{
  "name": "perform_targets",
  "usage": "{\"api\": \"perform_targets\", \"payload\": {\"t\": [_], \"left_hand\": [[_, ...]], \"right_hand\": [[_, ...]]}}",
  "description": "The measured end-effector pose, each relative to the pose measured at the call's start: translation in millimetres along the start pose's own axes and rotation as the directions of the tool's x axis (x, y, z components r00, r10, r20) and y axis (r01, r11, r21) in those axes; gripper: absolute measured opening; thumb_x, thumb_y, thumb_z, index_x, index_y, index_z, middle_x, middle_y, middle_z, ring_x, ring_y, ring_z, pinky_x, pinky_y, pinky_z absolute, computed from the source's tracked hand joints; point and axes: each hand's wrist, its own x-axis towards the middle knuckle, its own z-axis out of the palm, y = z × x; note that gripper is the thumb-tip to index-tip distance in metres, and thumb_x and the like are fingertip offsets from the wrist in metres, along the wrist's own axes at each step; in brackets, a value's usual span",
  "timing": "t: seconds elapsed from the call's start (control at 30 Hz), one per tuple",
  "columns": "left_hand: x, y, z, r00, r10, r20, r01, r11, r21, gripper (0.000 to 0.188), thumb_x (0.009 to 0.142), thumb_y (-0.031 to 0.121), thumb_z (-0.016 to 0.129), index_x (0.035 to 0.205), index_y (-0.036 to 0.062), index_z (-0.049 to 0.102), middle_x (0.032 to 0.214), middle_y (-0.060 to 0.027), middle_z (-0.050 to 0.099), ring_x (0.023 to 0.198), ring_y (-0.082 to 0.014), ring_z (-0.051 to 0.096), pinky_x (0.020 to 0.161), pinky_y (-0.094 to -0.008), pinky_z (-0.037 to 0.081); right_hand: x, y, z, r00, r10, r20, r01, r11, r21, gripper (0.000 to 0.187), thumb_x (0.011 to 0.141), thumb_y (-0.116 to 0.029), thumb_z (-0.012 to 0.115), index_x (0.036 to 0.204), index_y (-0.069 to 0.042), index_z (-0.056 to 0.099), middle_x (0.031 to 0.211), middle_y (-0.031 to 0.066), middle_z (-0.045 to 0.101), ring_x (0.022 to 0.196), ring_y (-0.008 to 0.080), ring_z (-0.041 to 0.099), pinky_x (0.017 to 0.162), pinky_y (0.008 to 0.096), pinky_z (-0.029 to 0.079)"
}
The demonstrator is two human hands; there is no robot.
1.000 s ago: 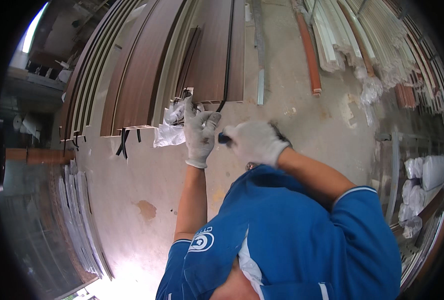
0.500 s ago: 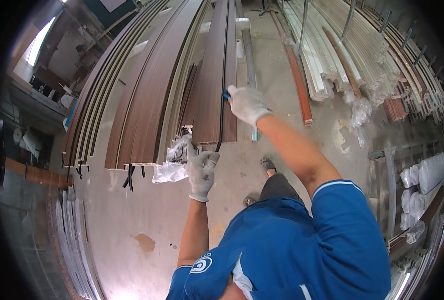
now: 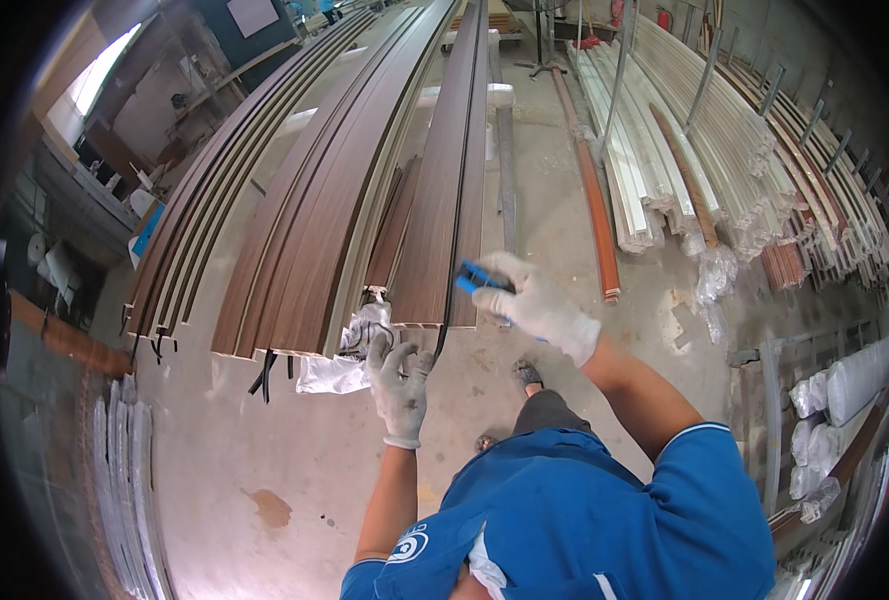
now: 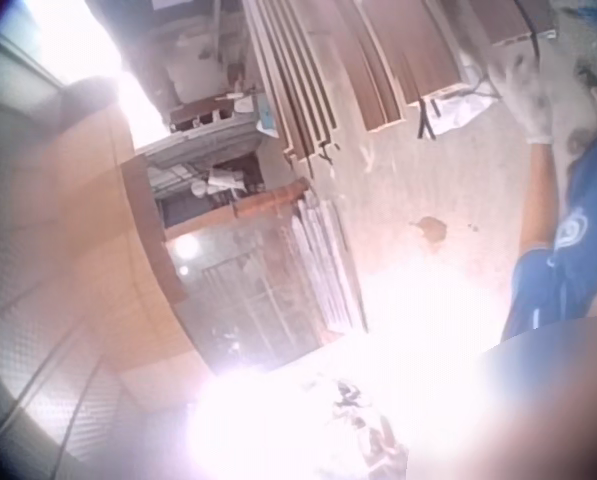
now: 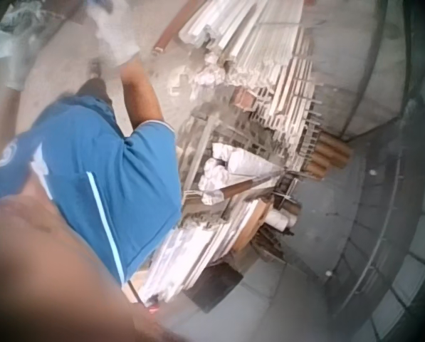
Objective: The person applies black cables along the edges of long wooden planks using a blue-handled tool. They repeatedly position the cable, press it into place, and move to the next plank in a stack.
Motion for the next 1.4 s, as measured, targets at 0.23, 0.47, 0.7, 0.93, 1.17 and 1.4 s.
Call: {"api": "perform_targets", "payload": {"t": [0.23, 0.47, 0.7, 0.93, 1.17, 1.4], "left_hand": [[-28, 45, 3, 0.85, -0.022, 0.527, 0.422, 0.628, -0.654, 0.056, 0.099, 0.026, 0.075, 0.141, -0.0064, 0.054, 0.113, -0.013, 0.069, 0.104, -0.0202, 0.069, 0.087, -0.0328, 0.057], [-29, 22, -30, 0.876, -0.251, 0.413, 0.404, 0.849, -0.34, 0.027, 0.1, 0.018, 0.069, 0.118, -0.0017, 0.069, 0.083, -0.0041, 0.067, 0.071, -0.0108, 0.061, 0.065, -0.027, 0.051], [-31, 12, -45, 0.75, -0.218, 0.625, 0.283, 0.959, -0.005, 0.027, 0.093, 0.023, 0.074, 0.101, -0.002, 0.076, 0.071, -0.0069, 0.063, 0.063, -0.0136, 0.057, 0.059, -0.0354, 0.045], [-28, -26, -27, 0.805, -0.111, 0.583, 0.37, 0.862, -0.346, 0.037, 0.094, 0.016, 0.077, 0.124, -0.0039, 0.069, 0.089, -0.0046, 0.069, 0.079, -0.0126, 0.062, 0.07, -0.0287, 0.05], [-22, -73, -3, 0.916, -0.163, 0.367, 0.282, 0.911, -0.301, 0.056, 0.094, 0.022, 0.078, 0.143, 0.0024, 0.059, 0.12, -0.0126, 0.073, 0.108, -0.0241, 0.07, 0.089, -0.0361, 0.056], [-17, -96, 21, 0.883, -0.049, 0.467, 0.089, 0.994, -0.065, 0.052, 0.101, 0.027, 0.072, 0.143, 0.0005, 0.059, 0.132, -0.0157, 0.072, 0.125, -0.0242, 0.066, 0.105, -0.0365, 0.051]], "right_hand": [[0, -8, 50, 0.996, 0.034, 0.086, -0.09, 0.578, 0.811, 0.054, 0.1, -0.006, 0.071, 0.146, -0.005, 0.043, 0.116, 0.0118, 0.067, 0.108, 0.0268, 0.071, 0.1, 0.0413, 0.061], [-7, -12, -5, 0.926, 0.147, 0.347, -0.134, 0.989, -0.06, 0.037, 0.091, -0.008, 0.08, 0.124, -0.003, 0.065, 0.105, 0.0073, 0.07, 0.098, 0.0144, 0.072, 0.088, 0.0323, 0.058], [-35, 19, -2, 0.674, 0.102, 0.732, 0.173, 0.941, -0.291, 0.051, 0.095, 0.0, 0.065, 0.146, -0.006, 0.058, 0.114, 0.0141, 0.074, 0.102, 0.0234, 0.07, 0.092, 0.0367, 0.054], [-65, 43, 0, 0.721, 0.377, 0.582, -0.346, 0.923, -0.171, 0.049, 0.103, -0.008, 0.06, 0.151, -0.003, 0.051, 0.099, 0.0074, 0.068, 0.084, 0.0152, 0.067, 0.076, 0.0316, 0.056], [-74, 60, 6, 0.834, 0.339, 0.436, -0.42, 0.902, 0.103, 0.019, 0.108, -0.02, 0.059, 0.119, -0.006, 0.06, 0.088, 0.0029, 0.064, 0.069, 0.0068, 0.058, 0.059, 0.0236, 0.046], [-83, 60, 19, 0.826, 0.44, 0.351, -0.487, 0.872, 0.051, 0.02, 0.107, -0.022, 0.062, 0.119, -0.006, 0.058, 0.083, 0.0011, 0.064, 0.064, 0.0066, 0.057, 0.058, 0.0237, 0.046]]}}
